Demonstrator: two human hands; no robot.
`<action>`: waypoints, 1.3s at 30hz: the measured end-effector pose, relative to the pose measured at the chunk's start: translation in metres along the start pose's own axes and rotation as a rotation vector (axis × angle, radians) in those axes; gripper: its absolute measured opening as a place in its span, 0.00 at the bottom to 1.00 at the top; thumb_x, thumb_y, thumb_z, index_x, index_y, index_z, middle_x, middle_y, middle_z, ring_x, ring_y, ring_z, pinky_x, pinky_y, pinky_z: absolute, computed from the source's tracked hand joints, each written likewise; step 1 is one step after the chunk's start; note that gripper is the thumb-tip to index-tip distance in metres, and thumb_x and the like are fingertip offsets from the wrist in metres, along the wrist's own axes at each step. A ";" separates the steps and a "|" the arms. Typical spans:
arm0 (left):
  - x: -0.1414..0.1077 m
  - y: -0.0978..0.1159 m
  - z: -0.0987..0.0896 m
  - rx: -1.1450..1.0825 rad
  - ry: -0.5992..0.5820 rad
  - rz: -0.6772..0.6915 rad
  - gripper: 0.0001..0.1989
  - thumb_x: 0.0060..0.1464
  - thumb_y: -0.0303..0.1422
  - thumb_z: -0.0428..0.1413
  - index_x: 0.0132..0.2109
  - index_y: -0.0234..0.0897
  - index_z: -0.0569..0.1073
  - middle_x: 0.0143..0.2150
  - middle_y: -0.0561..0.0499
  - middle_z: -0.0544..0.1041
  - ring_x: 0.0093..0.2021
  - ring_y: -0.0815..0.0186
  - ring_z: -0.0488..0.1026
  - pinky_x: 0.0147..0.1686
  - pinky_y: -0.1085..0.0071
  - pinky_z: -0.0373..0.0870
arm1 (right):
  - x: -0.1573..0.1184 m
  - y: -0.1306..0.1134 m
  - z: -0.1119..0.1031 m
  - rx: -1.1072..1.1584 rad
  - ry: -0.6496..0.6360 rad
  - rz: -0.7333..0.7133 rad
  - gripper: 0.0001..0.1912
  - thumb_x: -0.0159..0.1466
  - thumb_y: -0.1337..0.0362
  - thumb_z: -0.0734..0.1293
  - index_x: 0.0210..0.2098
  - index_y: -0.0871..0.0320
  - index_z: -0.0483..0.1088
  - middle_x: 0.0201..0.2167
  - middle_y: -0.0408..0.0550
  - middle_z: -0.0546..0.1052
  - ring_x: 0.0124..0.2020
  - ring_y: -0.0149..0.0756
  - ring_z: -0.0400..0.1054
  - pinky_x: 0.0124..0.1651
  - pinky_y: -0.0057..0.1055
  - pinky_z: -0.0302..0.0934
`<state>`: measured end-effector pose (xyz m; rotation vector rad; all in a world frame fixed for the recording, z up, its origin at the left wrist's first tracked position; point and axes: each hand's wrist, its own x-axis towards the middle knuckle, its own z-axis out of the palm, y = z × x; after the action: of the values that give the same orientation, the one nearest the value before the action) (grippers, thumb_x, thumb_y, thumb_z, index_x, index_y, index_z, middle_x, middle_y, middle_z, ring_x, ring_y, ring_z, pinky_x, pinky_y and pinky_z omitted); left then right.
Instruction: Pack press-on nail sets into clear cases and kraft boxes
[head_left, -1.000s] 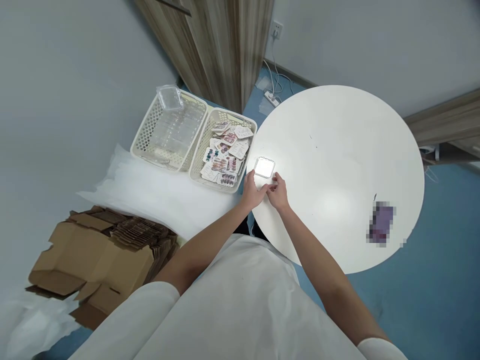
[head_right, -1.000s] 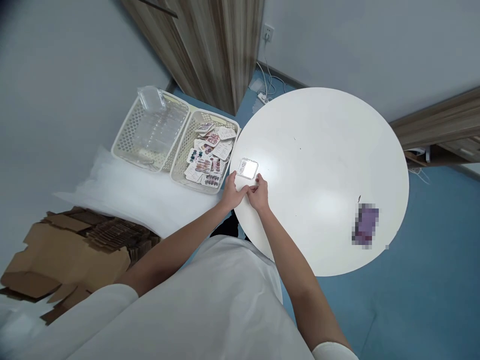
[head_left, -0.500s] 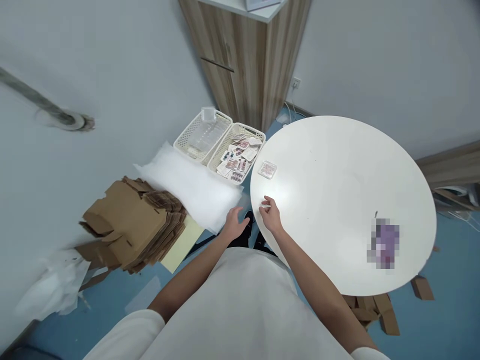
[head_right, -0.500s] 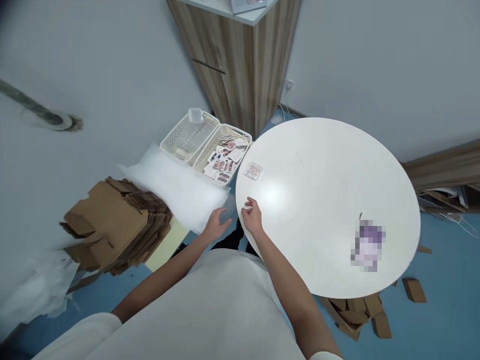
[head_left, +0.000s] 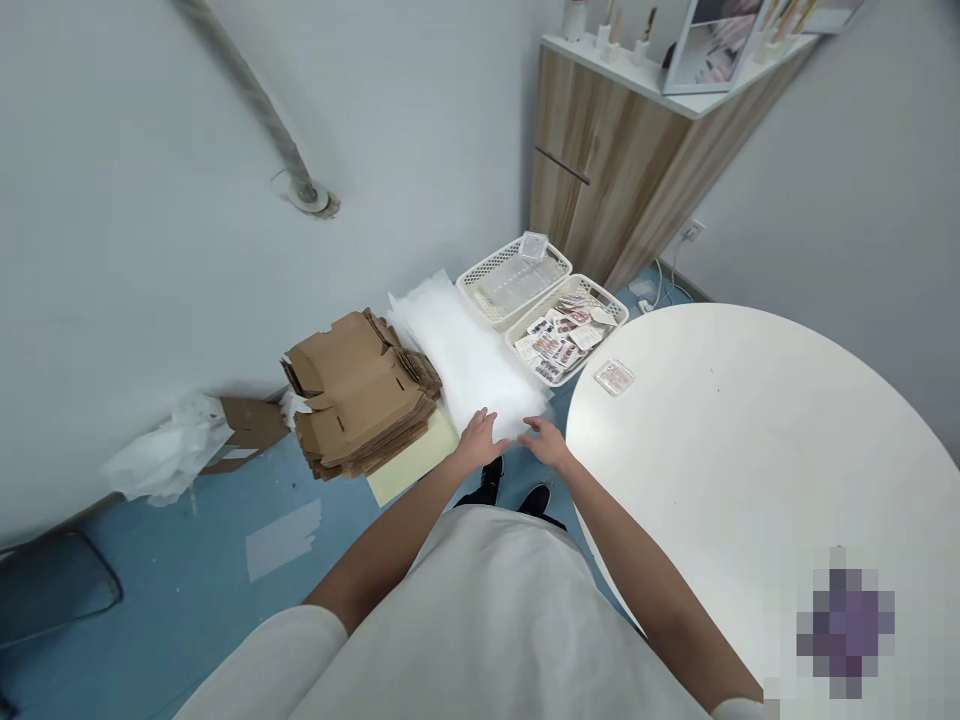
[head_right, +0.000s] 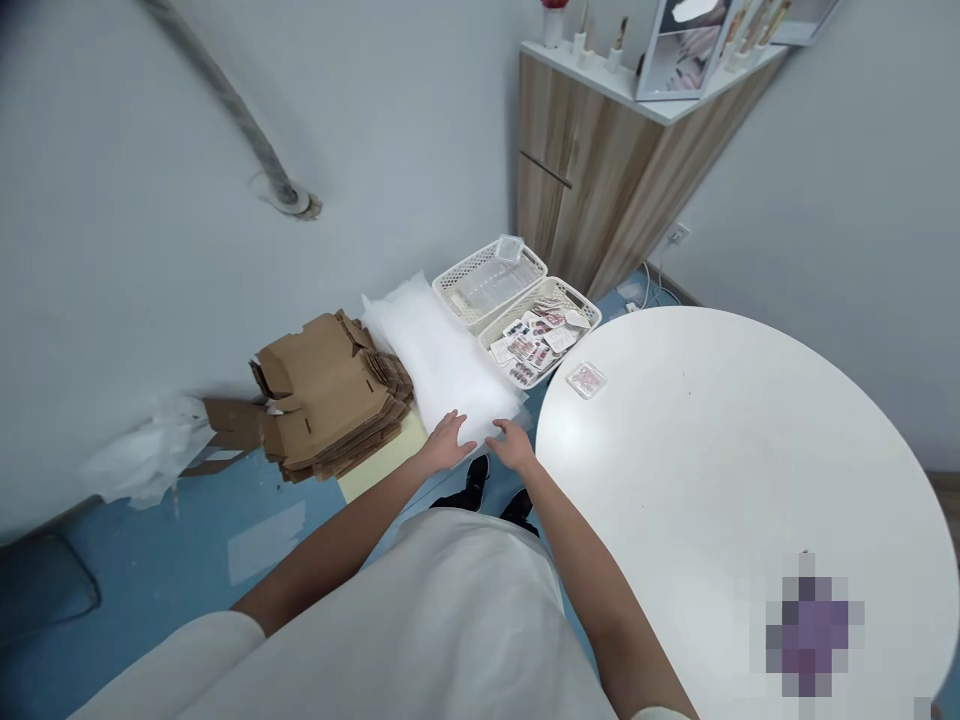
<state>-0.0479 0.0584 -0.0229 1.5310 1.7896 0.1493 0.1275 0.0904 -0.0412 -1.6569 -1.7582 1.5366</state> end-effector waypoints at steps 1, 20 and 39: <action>0.004 -0.004 -0.003 -0.022 0.003 -0.005 0.33 0.47 0.43 0.51 0.57 0.33 0.55 0.63 0.39 0.48 0.63 0.55 0.41 0.58 0.62 0.44 | 0.009 -0.004 0.003 -0.037 -0.004 -0.010 0.25 0.52 0.56 0.64 0.49 0.56 0.63 0.51 0.54 0.65 0.52 0.45 0.59 0.50 0.42 0.56; 0.033 -0.054 -0.006 -0.334 -0.096 -0.108 0.34 0.43 0.42 0.55 0.56 0.34 0.57 0.63 0.39 0.49 0.63 0.53 0.45 0.57 0.62 0.46 | 0.091 -0.021 0.011 -0.456 0.166 0.058 0.19 0.53 0.64 0.62 0.45 0.59 0.65 0.47 0.55 0.65 0.48 0.43 0.61 0.48 0.39 0.55; 0.038 -0.068 -0.001 -0.349 -0.084 -0.076 0.30 0.43 0.40 0.55 0.53 0.32 0.61 0.61 0.39 0.53 0.62 0.56 0.48 0.57 0.68 0.46 | 0.067 -0.058 0.003 -0.583 0.321 0.056 0.11 0.57 0.68 0.55 0.33 0.56 0.67 0.29 0.48 0.72 0.29 0.35 0.64 0.31 0.29 0.53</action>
<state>-0.1020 0.0737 -0.0761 1.2034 1.6515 0.3361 0.0727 0.1589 -0.0251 -2.0777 -2.1000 0.7374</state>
